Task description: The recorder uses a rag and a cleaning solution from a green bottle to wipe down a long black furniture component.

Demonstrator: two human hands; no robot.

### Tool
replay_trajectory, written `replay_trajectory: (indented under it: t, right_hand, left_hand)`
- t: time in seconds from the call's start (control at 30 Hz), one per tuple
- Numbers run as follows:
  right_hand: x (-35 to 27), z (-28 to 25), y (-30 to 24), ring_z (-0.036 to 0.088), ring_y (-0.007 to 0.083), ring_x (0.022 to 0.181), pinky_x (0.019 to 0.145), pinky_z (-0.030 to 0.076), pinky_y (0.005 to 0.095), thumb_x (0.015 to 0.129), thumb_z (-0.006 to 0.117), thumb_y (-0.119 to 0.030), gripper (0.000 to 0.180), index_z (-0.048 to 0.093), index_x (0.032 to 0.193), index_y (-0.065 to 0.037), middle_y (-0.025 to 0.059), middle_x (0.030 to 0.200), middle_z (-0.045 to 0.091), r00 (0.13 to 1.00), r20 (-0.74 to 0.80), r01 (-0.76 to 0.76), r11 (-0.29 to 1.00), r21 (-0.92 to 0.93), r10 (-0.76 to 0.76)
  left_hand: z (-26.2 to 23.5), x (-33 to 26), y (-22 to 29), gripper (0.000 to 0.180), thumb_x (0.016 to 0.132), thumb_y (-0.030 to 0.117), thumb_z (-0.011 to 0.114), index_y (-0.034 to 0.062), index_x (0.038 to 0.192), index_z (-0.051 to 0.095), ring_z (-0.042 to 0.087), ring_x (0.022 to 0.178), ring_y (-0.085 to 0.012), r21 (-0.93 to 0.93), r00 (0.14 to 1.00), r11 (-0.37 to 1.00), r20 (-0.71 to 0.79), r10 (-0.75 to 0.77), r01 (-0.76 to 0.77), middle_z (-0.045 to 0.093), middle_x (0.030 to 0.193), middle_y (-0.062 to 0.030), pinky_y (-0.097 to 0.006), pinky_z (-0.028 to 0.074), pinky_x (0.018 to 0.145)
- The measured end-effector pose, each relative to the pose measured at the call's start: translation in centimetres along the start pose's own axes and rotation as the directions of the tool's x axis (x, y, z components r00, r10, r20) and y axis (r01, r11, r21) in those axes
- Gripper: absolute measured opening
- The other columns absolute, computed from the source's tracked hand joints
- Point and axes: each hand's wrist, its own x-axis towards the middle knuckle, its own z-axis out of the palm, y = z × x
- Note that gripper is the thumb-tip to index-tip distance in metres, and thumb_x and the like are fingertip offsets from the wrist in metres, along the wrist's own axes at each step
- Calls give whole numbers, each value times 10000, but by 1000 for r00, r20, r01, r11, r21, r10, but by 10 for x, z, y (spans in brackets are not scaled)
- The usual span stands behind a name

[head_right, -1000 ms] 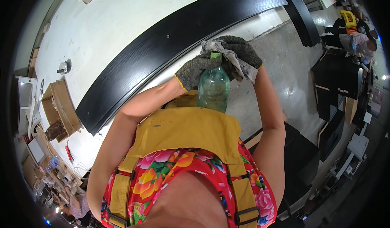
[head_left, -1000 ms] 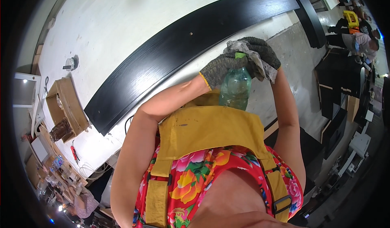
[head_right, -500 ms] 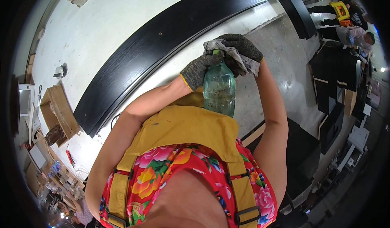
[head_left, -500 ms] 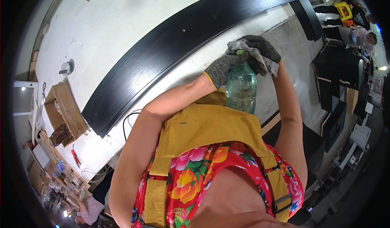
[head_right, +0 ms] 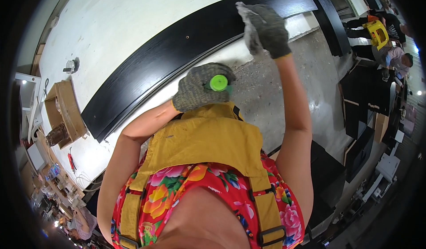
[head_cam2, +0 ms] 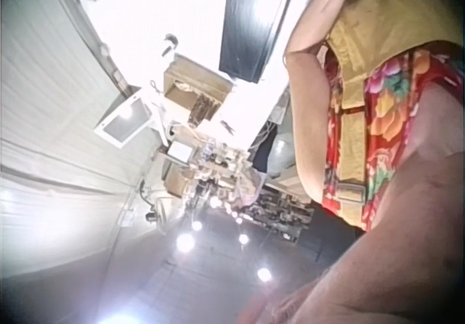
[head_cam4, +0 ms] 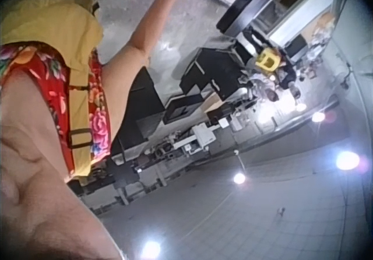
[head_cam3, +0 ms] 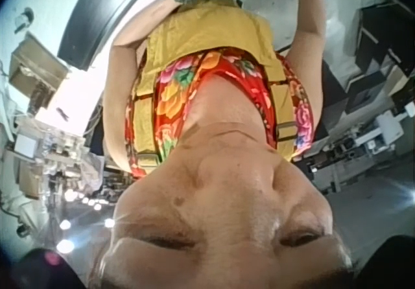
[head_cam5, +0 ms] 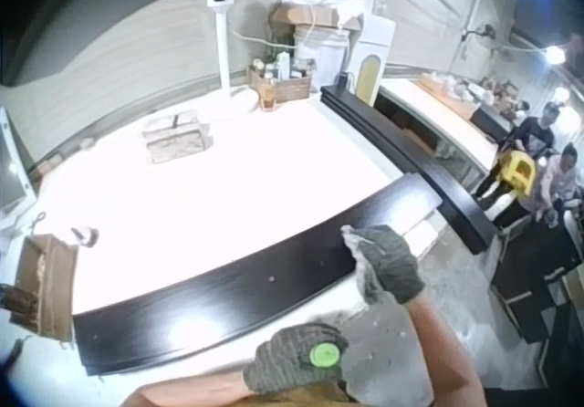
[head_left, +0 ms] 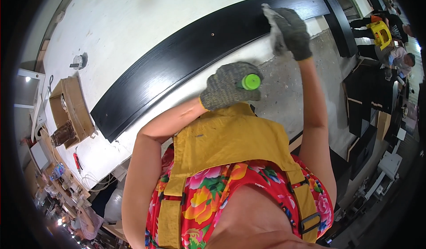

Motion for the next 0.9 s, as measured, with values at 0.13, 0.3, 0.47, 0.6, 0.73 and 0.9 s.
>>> replay_trajectory:
  t: [0.13,0.3,0.47,0.6,0.73,0.9]
  right_hand:
    - [29,61,-56,472,258,1332,1128,378,419,858,666,-362,537,579,1311,-87,110,1413,527,937,341,-48,994,-97,78]
    - [32,18,4,483,298,1347,1157,355,424,813,710,-297,581,587,1352,-120,85,1453,527,871,438,24,870,-493,224]
    - [-4,84,-54,598,237,1208,1066,434,409,942,499,-144,380,663,1282,-185,41,1306,649,823,327,-558,552,620,464]
    - [29,48,-35,478,181,1338,1118,360,403,922,576,-245,425,625,1342,-207,-9,1371,603,973,232,34,987,-157,3]
    - [13,-13,110,625,314,1116,1006,488,383,871,543,-176,451,633,1313,-166,103,1253,662,815,34,-412,620,-667,579]
    - [11,35,75,645,286,911,815,529,413,873,612,-215,361,612,1228,-151,101,1025,668,975,75,-122,781,-612,211]
  left_hand:
    - [-1,-28,-45,412,732,234,854,77,1086,713,661,1076,-262,-19,989,994,-109,101,-103,706,1139,-99,-379,519,959]
    - [-11,-44,-36,408,753,235,839,63,1099,706,638,1120,-281,-134,990,985,-97,100,-112,696,1153,-109,-393,493,994]
    - [-4,-38,-34,422,721,271,871,83,1062,708,609,1174,-305,-10,980,981,-26,196,-196,698,1155,-92,-430,466,1035]
    - [-6,-45,-34,476,686,302,882,81,1065,699,619,1159,-311,28,973,972,-13,232,-232,699,1142,-97,-440,476,1023]
    - [3,-36,-27,475,670,305,883,83,1047,698,626,1150,-309,120,945,937,74,320,-327,704,1130,-100,-449,478,1025]
    - [4,-31,-31,467,656,283,884,90,1038,697,629,1139,-312,60,952,950,54,303,-306,702,1118,-97,-455,475,1025]
